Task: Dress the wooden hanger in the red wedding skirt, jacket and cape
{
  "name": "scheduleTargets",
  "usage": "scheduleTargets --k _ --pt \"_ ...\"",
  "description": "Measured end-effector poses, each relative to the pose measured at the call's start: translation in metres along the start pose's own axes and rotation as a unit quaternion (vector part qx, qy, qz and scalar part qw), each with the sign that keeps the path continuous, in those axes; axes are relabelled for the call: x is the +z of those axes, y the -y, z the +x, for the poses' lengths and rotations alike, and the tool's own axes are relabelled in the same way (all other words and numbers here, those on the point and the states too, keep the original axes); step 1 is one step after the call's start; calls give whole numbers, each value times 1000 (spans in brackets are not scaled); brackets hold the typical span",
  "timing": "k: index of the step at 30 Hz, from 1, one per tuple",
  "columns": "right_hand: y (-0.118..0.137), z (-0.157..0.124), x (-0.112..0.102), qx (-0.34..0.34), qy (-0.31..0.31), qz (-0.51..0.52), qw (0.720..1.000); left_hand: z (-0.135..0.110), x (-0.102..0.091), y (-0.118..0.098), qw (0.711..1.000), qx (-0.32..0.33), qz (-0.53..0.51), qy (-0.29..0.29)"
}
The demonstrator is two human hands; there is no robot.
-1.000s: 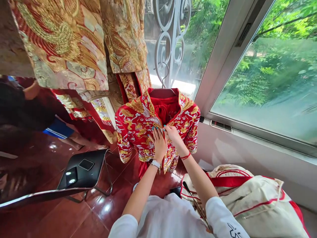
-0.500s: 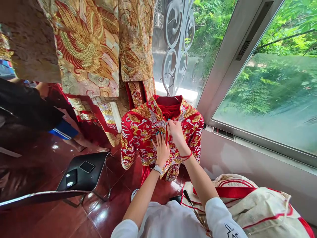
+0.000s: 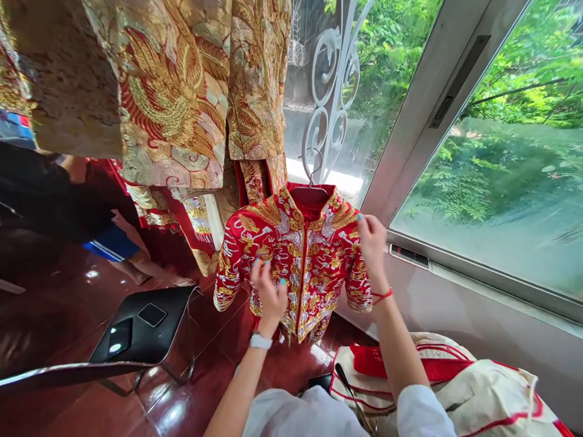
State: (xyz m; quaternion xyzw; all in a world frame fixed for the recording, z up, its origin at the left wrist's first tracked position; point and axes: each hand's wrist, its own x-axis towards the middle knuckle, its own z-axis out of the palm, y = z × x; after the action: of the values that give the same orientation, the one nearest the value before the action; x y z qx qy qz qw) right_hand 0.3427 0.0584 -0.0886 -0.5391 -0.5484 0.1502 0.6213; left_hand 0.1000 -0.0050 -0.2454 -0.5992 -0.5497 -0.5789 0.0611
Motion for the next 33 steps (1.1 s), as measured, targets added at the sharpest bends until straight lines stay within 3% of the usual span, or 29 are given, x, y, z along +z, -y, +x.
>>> scheduleTargets --k 1,3,4,5,7,9,14,19,22,25,28,31,32,33 --pt "-17 11 -16 1 -49 -35 998 20 -17 10 999 -20 -6 -50" --pt "-50 31 -38 39 6 -37 999 69 -45 32 991 -76 -25 -110" --pt "-63 39 -44 68 72 -8 995 96 -54 43 989 -104 -49 -95" --pt "-73 44 -46 94 133 27 986 120 -59 52 987 -136 -84 -36" --pt "-86 50 -42 124 194 92 969 159 -60 67 973 -171 -133 77" --pt "-89 53 -33 124 166 128 970 182 -54 74 964 -192 -145 115" --pt "-75 62 -20 86 48 161 982 200 -58 74 964 -184 -177 77" --pt "-81 48 -21 17 -10 139 990 182 -72 81 979 -101 -168 53" --pt "-94 37 -11 24 -32 140 989 163 -58 82 977 -123 -164 56" --pt "-102 39 -4 38 -22 149 988 160 -43 80 971 -150 -178 62" --pt "-113 34 -15 44 9 143 989 148 -43 79 974 -147 -170 30" --pt "-138 -6 -35 75 -36 126 989 90 -50 86 963 -188 -149 -121" --pt "-149 -28 -39 105 -68 126 984 62 -50 89 943 -249 -136 -171" --pt "-161 -53 -41 156 -110 127 973 32 -48 93 913 -346 -119 -184"
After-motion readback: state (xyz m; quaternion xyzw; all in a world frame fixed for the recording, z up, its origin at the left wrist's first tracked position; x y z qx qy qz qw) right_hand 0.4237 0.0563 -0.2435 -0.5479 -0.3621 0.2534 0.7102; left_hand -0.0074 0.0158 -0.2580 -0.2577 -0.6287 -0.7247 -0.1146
